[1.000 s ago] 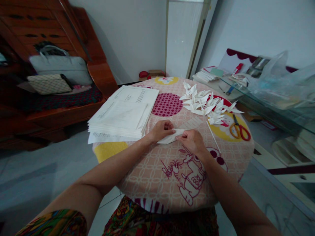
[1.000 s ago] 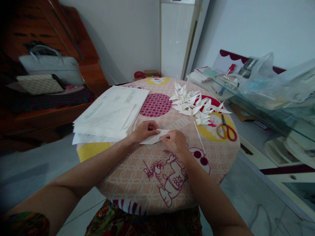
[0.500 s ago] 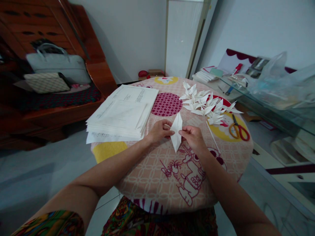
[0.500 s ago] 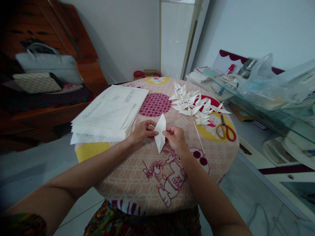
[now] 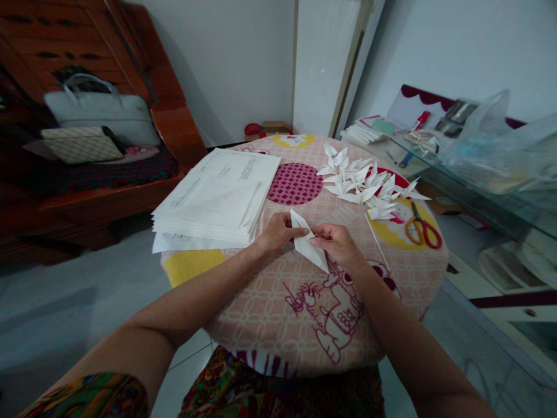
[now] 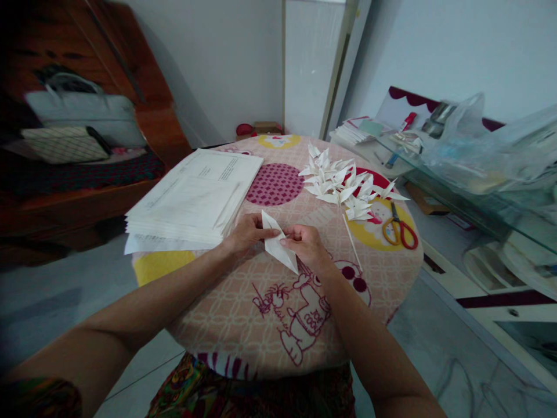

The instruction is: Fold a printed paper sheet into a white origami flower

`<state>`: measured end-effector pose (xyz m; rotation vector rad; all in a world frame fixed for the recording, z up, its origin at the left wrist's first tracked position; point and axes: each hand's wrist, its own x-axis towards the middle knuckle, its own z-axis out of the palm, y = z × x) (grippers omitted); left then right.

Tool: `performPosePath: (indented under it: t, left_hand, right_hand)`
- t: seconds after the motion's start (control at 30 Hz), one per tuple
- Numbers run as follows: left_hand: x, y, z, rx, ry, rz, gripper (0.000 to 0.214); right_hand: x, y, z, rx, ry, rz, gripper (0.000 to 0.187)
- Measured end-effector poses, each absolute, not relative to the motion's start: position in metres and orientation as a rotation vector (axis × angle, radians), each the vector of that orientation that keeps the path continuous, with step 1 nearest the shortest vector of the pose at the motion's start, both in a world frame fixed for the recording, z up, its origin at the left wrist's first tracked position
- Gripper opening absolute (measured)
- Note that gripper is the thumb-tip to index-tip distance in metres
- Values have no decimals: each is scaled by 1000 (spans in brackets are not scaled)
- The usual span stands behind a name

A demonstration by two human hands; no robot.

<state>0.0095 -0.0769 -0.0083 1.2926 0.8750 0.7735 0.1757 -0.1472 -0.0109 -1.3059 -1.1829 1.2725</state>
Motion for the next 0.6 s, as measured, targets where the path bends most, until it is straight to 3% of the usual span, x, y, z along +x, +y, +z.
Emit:
performPosePath:
  t: [0.27,0.43,0.6]
  left_hand:
    - [8,-79,-5,1213,899,795,23]
    - [2,-78,-3,1257,950,514,16]
    - [-8,-72,-1,1493,1028,316,6]
  right_hand:
    - [191,-145,-12,-1441,-1193,1234,19]
    - [200,-141,-8,-1575,-1386,1259,15]
    - [192,-139,-6,-1726,-1648,972,10]
